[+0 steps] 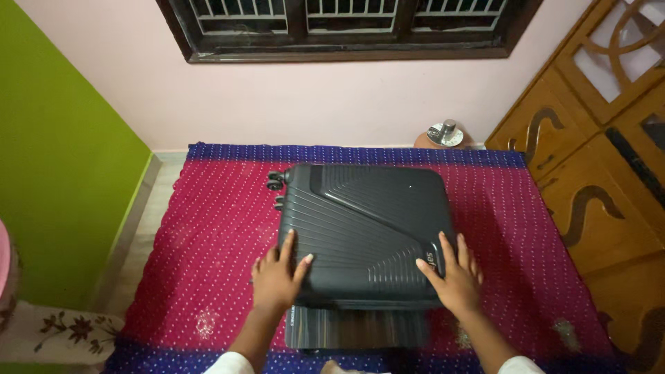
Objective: The person unzips a suitcase, opens the interior compartment, and removes several items of clothing, placing them onto the bed.
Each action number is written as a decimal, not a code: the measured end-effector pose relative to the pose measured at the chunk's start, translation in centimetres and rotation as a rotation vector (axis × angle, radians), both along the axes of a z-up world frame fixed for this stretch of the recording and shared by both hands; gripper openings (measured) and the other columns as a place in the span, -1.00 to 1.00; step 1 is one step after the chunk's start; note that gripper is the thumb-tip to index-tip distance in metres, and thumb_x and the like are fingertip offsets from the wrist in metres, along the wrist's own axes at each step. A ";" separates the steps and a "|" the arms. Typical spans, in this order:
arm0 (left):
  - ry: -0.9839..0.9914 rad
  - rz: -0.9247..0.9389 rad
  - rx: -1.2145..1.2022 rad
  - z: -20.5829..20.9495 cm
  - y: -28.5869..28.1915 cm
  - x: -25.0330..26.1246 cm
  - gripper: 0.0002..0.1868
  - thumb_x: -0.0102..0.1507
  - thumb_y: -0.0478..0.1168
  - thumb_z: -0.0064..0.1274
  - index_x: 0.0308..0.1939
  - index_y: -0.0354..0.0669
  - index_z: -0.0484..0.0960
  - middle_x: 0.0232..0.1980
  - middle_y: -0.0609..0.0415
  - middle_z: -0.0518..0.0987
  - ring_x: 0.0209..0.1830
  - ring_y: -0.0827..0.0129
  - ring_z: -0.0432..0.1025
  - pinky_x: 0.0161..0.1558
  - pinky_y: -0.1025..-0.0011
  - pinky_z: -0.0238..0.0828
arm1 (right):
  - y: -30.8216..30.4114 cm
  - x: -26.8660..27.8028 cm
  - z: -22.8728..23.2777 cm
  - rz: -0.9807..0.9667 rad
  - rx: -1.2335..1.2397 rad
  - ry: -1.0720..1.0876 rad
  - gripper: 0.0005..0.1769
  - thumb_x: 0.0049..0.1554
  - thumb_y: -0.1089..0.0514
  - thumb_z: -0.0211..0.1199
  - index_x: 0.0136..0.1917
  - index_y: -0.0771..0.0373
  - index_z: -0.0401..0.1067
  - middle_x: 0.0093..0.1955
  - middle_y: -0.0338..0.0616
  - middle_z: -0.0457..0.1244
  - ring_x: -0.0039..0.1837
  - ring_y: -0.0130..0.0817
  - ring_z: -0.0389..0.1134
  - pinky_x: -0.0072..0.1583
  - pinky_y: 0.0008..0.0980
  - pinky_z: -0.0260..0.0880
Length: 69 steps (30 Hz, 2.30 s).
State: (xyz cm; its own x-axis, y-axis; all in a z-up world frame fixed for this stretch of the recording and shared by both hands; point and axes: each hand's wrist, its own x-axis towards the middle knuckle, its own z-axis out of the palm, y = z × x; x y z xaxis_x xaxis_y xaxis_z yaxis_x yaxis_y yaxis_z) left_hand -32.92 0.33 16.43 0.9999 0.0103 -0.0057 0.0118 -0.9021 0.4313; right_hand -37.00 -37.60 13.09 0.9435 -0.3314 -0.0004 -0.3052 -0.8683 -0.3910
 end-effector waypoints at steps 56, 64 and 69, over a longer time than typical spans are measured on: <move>0.240 0.307 -0.360 -1.6 5.0 -7.0 -0.06 -0.08 0.47 0.23 0.02 -0.29 0.65 0.00 -0.20 0.43 -0.09 0.04 0.53 0.03 0.19 0.51 | -2.4 -6.1 0.6 -0.414 0.880 0.255 0.01 0.01 -0.14 0.41 0.62 0.11 0.12 0.49 0.08 0.20 0.53 -0.07 0.18 0.49 0.03 0.12; 0.245 0.275 -0.362 -0.6 5.6 -9.0 -0.15 -0.03 0.43 0.24 -0.05 -0.29 0.67 -0.08 -0.18 0.43 -0.16 0.10 0.47 -0.05 0.23 0.48 | -2.9 -7.8 -1.4 -0.377 0.945 0.187 -0.05 0.01 -0.05 0.40 0.58 0.25 0.17 0.43 0.19 0.26 0.46 -0.02 0.30 0.46 -0.01 0.25; 0.262 0.285 -0.378 0.2 5.4 -9.5 -0.19 -0.03 0.37 0.28 -0.07 -0.29 0.66 -0.09 -0.14 0.42 -0.24 0.15 0.48 -0.11 0.25 0.51 | -3.2 -8.9 -2.6 -0.393 0.996 0.164 -0.05 0.01 0.02 0.39 0.57 0.32 0.14 0.39 0.26 0.30 0.44 0.00 0.34 0.46 -0.01 0.27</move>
State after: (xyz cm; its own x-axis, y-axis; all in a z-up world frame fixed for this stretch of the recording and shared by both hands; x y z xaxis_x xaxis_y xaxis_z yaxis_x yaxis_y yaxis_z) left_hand -42.45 5.72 16.60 0.9224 0.2299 -0.3105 0.3842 -0.6303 0.6747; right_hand -45.89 -40.83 10.51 0.7356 -0.3912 -0.5531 -0.6053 -0.0131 -0.7959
